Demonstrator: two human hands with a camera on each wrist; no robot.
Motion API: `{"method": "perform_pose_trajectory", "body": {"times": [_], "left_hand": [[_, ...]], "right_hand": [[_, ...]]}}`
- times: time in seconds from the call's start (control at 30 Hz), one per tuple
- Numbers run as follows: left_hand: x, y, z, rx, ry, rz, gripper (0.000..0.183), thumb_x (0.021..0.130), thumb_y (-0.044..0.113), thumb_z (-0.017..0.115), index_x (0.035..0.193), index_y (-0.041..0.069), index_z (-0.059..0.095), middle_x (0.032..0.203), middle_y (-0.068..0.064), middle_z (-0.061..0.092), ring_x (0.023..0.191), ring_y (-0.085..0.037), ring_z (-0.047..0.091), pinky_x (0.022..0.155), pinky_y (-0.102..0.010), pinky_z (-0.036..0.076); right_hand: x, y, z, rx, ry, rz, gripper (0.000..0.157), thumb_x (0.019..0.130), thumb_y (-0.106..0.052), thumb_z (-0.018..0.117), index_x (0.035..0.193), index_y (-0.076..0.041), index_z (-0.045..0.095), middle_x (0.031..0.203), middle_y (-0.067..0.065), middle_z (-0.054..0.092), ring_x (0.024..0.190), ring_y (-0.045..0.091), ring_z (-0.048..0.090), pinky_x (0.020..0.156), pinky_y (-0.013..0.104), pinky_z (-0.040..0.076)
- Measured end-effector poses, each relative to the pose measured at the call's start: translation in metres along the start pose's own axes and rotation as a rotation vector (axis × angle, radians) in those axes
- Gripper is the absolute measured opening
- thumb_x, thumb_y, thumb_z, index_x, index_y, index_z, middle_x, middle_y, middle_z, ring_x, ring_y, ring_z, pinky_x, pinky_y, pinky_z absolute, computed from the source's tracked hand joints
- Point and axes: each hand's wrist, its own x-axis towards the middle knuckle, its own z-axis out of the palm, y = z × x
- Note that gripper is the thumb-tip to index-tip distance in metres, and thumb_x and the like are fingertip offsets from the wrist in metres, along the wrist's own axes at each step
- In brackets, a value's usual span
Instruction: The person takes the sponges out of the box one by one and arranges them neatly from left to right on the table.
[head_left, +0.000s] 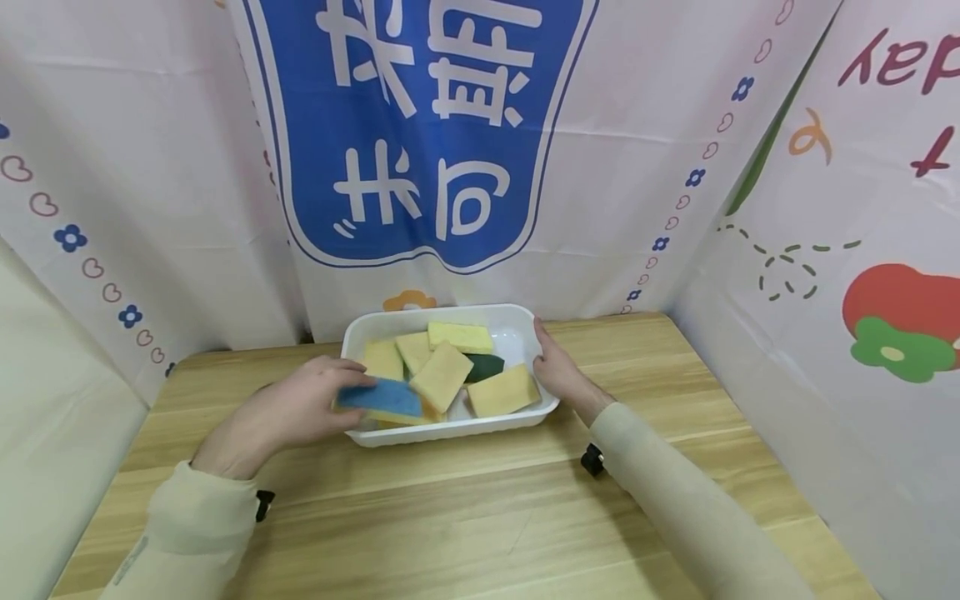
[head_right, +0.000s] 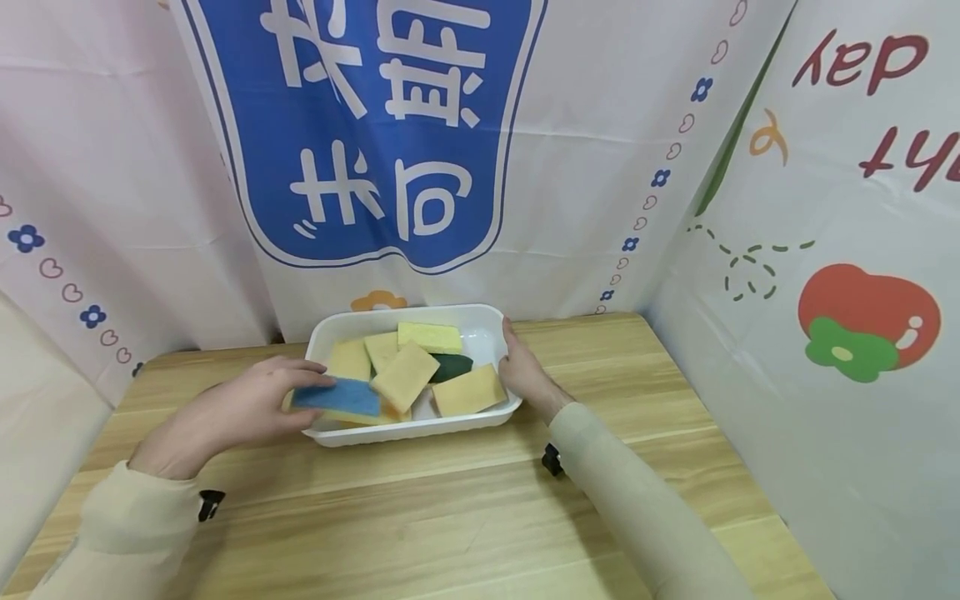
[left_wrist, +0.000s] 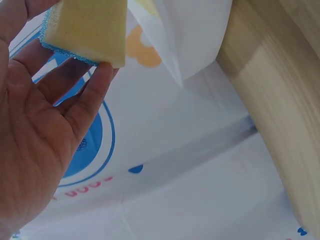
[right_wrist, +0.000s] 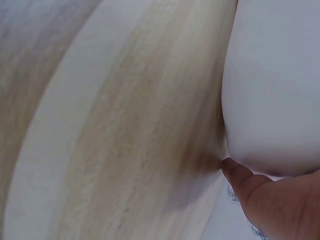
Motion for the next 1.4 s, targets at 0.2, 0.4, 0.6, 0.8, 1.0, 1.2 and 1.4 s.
{"method": "perform_pose_trajectory", "body": {"times": [0.2,0.4,0.6,0.8,1.0,1.2,1.4], "left_hand": [[-0.016,-0.007,-0.004,-0.003,0.038,-0.042,0.048,0.097,0.024,0.093,0.141,0.006,0.084,0.153,-0.03,0.075,0.142,-0.058,0.069,0.121,-0.077,0.058],[-0.03,-0.019,-0.009,-0.024,0.068,-0.063,0.053,0.098,0.025,0.093,0.146,0.005,0.081,0.153,-0.031,0.074,0.141,-0.058,0.07,0.12,-0.078,0.058],[-0.04,-0.028,-0.013,-0.035,0.08,-0.113,0.056,0.104,0.031,0.09,0.151,0.004,0.077,0.158,-0.032,0.071,0.144,-0.06,0.068,0.121,-0.081,0.055],[-0.05,-0.033,-0.01,-0.014,0.114,-0.135,0.058,0.104,0.033,0.09,0.153,0.005,0.076,0.16,-0.032,0.07,0.146,-0.061,0.066,0.121,-0.082,0.054],[-0.057,-0.035,-0.007,-0.014,0.141,-0.128,0.056,0.103,0.03,0.091,0.151,0.005,0.078,0.16,-0.032,0.07,0.144,-0.061,0.068,0.118,-0.081,0.056],[-0.063,-0.034,-0.006,-0.016,0.131,-0.124,0.055,0.104,0.037,0.091,0.151,0.011,0.079,0.161,-0.028,0.071,0.145,-0.061,0.066,0.116,-0.083,0.056],[-0.07,-0.038,-0.002,-0.018,0.148,0.032,0.052,0.097,0.035,0.098,0.146,0.022,0.083,0.154,-0.014,0.078,0.14,-0.048,0.075,0.112,-0.074,0.064]], "right_hand": [[-0.004,-0.001,0.001,0.001,0.0,0.0,0.083,0.118,0.001,0.034,0.19,-0.018,-0.003,0.2,0.012,-0.002,0.186,0.04,0.004,0.152,0.058,0.006],[-0.005,-0.001,0.001,-0.002,0.002,0.01,0.081,0.12,0.0,0.033,0.19,-0.018,-0.003,0.2,0.011,-0.002,0.187,0.039,0.004,0.152,0.057,0.005],[0.0,0.006,0.0,0.001,0.007,-0.011,0.084,0.118,-0.001,0.034,0.19,-0.021,-0.003,0.2,0.01,-0.002,0.186,0.04,0.003,0.151,0.057,0.001],[-0.002,0.001,0.0,-0.003,0.014,-0.005,0.083,0.118,0.001,0.035,0.19,-0.019,-0.001,0.2,0.01,-0.001,0.186,0.039,0.005,0.152,0.057,0.007],[-0.004,-0.003,0.001,-0.039,0.026,0.005,0.083,0.118,0.001,0.037,0.19,-0.017,0.001,0.2,0.013,0.003,0.186,0.041,0.009,0.151,0.059,0.013],[-0.005,-0.004,0.002,-0.024,0.019,0.002,0.085,0.117,0.002,0.036,0.19,-0.019,-0.001,0.2,0.012,0.001,0.186,0.04,0.008,0.152,0.058,0.011],[-0.003,-0.003,0.002,-0.026,0.018,-0.007,0.083,0.118,0.002,0.033,0.19,-0.018,-0.003,0.2,0.013,-0.001,0.186,0.04,0.007,0.152,0.058,0.01]]}}
